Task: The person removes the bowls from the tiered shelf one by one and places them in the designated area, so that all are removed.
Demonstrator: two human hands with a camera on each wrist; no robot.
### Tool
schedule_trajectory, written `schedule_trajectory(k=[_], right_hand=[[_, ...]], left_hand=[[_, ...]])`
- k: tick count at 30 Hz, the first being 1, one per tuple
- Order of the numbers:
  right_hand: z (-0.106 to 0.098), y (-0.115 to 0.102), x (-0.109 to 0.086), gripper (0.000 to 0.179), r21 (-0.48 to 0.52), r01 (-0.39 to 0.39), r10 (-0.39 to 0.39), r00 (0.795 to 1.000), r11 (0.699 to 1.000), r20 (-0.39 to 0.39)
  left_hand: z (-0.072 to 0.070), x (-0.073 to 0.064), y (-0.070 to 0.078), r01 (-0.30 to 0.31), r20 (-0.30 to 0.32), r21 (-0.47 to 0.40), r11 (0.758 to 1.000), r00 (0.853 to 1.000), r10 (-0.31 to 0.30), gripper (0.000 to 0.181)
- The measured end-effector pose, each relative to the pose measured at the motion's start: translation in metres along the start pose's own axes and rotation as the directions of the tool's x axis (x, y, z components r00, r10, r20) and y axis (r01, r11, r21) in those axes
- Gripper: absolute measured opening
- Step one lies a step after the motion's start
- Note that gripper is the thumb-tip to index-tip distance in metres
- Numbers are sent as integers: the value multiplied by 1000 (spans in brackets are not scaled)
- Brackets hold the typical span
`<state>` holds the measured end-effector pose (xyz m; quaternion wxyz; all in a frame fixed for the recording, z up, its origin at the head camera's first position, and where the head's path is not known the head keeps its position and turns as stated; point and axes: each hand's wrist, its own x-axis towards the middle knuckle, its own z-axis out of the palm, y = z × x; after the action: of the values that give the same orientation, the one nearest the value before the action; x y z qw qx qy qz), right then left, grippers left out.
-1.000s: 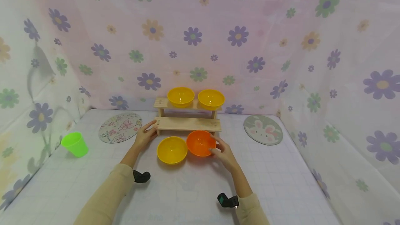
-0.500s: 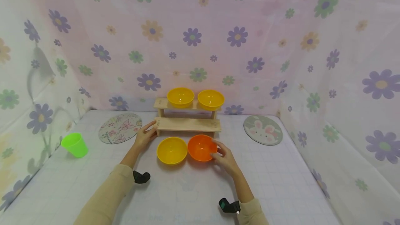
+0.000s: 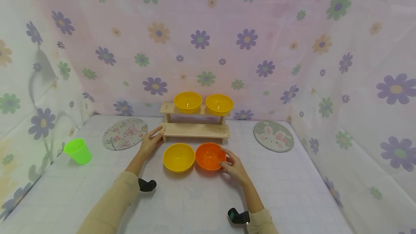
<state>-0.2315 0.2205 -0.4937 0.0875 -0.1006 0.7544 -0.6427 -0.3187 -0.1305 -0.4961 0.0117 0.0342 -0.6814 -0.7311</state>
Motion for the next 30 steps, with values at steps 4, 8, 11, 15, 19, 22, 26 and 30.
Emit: schedule_trajectory(k=[4, 8, 11, 15, 19, 22, 26, 30], right_hand=[[0, 1, 1, 57, -25, 6, -6, 1000, 1000, 11], [-2, 2, 2, 56, -53, 27, -25, 999, 998, 29], [-4, 1, 1, 56, -87, 41, -39, 999, 995, 34], [-7, -2, 3, 57, -144, 65, -67, 998, 987, -8], [-12, -9, 8, 57, -182, 134, -150, 985, 974, -81], [-19, -17, 13, 56, -184, 195, -217, 970, 964, -111], [-28, -28, 22, 56, -189, 226, -251, 960, 956, -122], [-38, -40, 33, 59, -209, 200, -231, 963, 957, -139]], left_hand=[[0, 0, -1, 4, -7, 11, 1000, 1000, -4, 44], [1, 0, -2, 5, -13, 7, 1000, 1000, -4, 44], [1, 1, -2, 9, -13, 19, 1000, 1000, -9, 44], [1, 0, -2, 19, -14, 20, 1000, 1000, -18, 44], [0, -1, -4, -1, -5, 12, 1000, 1000, 1, 44], [-3, 1, -10, -55, 13, -9, 998, 998, 56, 45], [-4, 2, -11, -69, 17, -22, 997, 997, 69, 45], [-2, 3, -6, -4, 10, -8, 1000, 1000, 4, 45]])
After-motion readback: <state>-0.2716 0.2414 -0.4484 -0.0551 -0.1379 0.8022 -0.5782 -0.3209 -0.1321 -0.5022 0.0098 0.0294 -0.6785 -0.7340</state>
